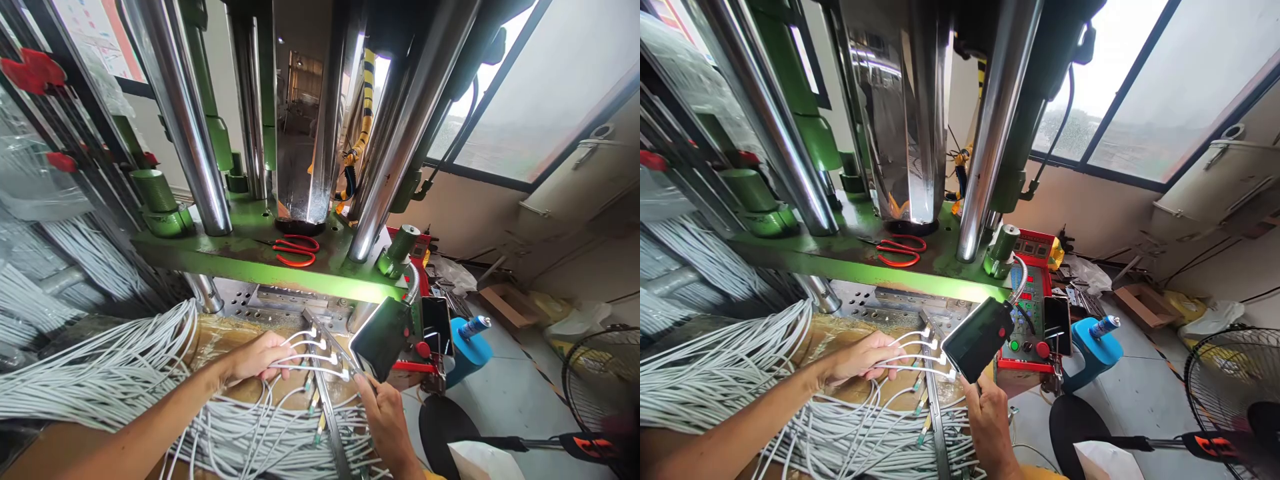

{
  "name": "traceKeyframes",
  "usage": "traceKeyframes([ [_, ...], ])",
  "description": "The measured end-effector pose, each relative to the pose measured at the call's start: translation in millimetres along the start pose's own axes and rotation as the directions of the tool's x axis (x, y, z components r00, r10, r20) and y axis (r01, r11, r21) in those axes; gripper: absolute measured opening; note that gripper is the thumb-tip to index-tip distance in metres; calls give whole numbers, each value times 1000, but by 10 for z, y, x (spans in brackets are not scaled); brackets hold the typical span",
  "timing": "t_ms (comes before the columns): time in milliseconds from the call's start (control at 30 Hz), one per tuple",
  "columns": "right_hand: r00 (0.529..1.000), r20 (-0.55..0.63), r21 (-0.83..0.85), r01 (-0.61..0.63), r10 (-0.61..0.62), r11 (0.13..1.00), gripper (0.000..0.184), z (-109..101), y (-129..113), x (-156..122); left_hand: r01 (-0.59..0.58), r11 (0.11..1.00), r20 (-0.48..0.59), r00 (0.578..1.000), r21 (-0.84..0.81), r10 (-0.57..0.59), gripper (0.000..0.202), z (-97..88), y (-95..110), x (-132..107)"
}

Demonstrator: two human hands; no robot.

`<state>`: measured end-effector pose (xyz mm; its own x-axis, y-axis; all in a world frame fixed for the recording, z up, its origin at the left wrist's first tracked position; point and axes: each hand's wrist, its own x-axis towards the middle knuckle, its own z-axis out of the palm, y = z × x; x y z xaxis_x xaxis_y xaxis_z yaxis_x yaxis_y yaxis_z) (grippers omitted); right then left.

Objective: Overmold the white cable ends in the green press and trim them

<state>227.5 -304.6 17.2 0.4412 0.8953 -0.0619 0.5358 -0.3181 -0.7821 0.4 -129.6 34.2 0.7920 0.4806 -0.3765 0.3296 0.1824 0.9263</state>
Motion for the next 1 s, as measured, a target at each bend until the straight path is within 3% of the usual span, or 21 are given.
traceKeyframes([
  [467, 999, -8, 34, 32, -32, 999, 45, 8, -19, 6, -13, 999, 17, 1000, 31, 12, 43, 59, 75, -88],
  [867, 1000, 22, 136, 13, -16, 991, 40, 39, -9, 20, -28, 999, 49, 998, 40, 26, 54, 53, -19, -50],
  [1000, 999, -3, 106, 41, -41, 994, 42, 14, -61, -9, -49, 987, 35, 998, 153, 44, 60, 57, -35, -58],
])
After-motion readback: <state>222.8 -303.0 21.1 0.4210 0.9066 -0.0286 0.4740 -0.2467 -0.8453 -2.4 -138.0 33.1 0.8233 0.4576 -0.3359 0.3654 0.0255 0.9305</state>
